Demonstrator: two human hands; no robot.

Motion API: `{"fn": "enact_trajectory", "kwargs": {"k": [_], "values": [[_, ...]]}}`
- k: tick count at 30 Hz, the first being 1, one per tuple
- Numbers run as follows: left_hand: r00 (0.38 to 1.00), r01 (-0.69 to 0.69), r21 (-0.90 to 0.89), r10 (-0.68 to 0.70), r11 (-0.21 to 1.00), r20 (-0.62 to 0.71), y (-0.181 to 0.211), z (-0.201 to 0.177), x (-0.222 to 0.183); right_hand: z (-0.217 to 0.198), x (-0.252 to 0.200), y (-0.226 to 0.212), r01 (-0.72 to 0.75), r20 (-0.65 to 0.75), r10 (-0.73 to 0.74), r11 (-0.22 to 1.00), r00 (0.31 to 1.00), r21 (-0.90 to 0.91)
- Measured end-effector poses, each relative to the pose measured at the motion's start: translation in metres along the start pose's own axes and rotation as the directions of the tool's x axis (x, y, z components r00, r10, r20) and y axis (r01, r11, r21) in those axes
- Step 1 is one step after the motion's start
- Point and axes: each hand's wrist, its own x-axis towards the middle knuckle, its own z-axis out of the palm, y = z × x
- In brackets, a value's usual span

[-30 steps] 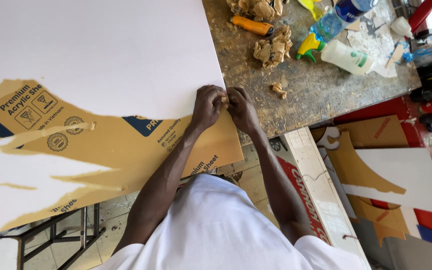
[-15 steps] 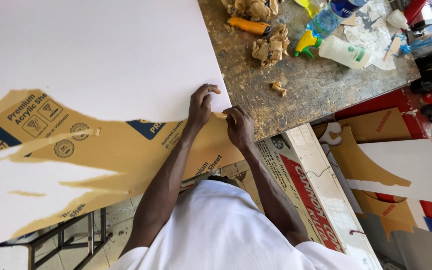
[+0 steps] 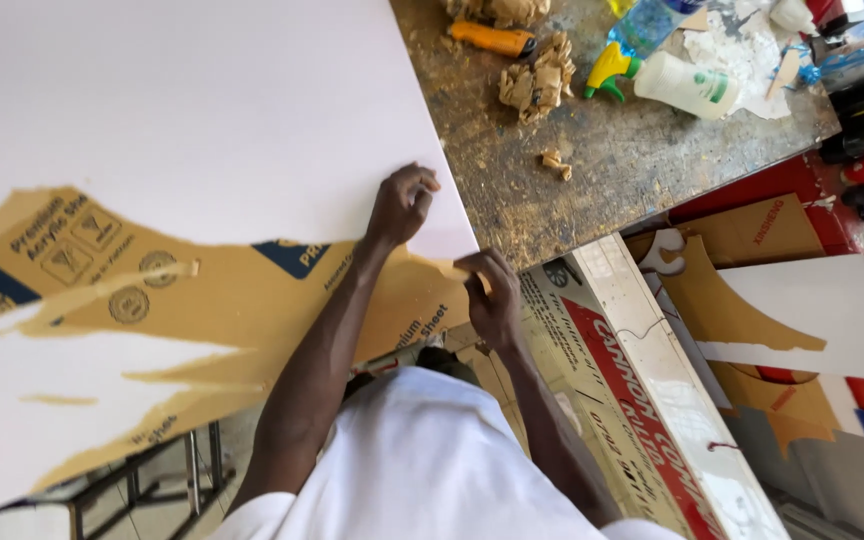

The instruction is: The person is peeling off the protective paper film from a large white acrylic sheet on a workbench.

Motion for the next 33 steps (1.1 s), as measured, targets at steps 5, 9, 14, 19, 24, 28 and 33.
{"fn": "enact_trajectory", "kwargs": {"k": [5, 9, 14, 19, 24, 28, 33], "values": [[0.977, -0.214, 0.189, 0.206, 0.958, 0.063, -0.046, 0.015, -0.002, 0.016, -0.049, -0.006, -0.058, -0.125, 0.059, 0.998, 0.99, 0.006], [0.934, -0.318, 0.407, 0.209, 0.857, 0.29, -0.048, 0.027, -0.003, 0.039, -0.074, -0.016, -0.142, -0.24, 0.149, 0.989, 0.959, 0.045], [0.85, -0.39, 0.44, 0.133, 0.809, 0.509, 0.004, -0.016, -0.053, 0.079, -0.114, -0.032, -0.274, -0.422, 0.282, 0.958, 0.861, 0.081], [0.836, -0.45, 0.39, 0.226, 0.803, 0.501, -0.012, -0.011, -0.038, 0.094, -0.133, -0.064, -0.245, -0.584, 0.254, 0.965, 0.771, 0.095], [0.851, -0.46, 0.39, 0.272, 0.798, 0.448, -0.008, -0.011, -0.041, 0.095, -0.176, -0.096, -0.282, -0.617, 0.223, 0.959, 0.755, 0.002], [0.841, -0.465, 0.37, 0.272, 0.804, 0.467, -0.01, -0.017, -0.044, 0.096, -0.199, -0.114, -0.283, -0.672, 0.225, 0.959, 0.706, 0.024], [0.835, -0.482, 0.41, 0.265, 0.774, 0.481, -0.011, -0.012, -0.041, 0.061, -0.214, -0.144, -0.108, -0.919, 0.101, 0.992, 0.381, 0.064]]}}
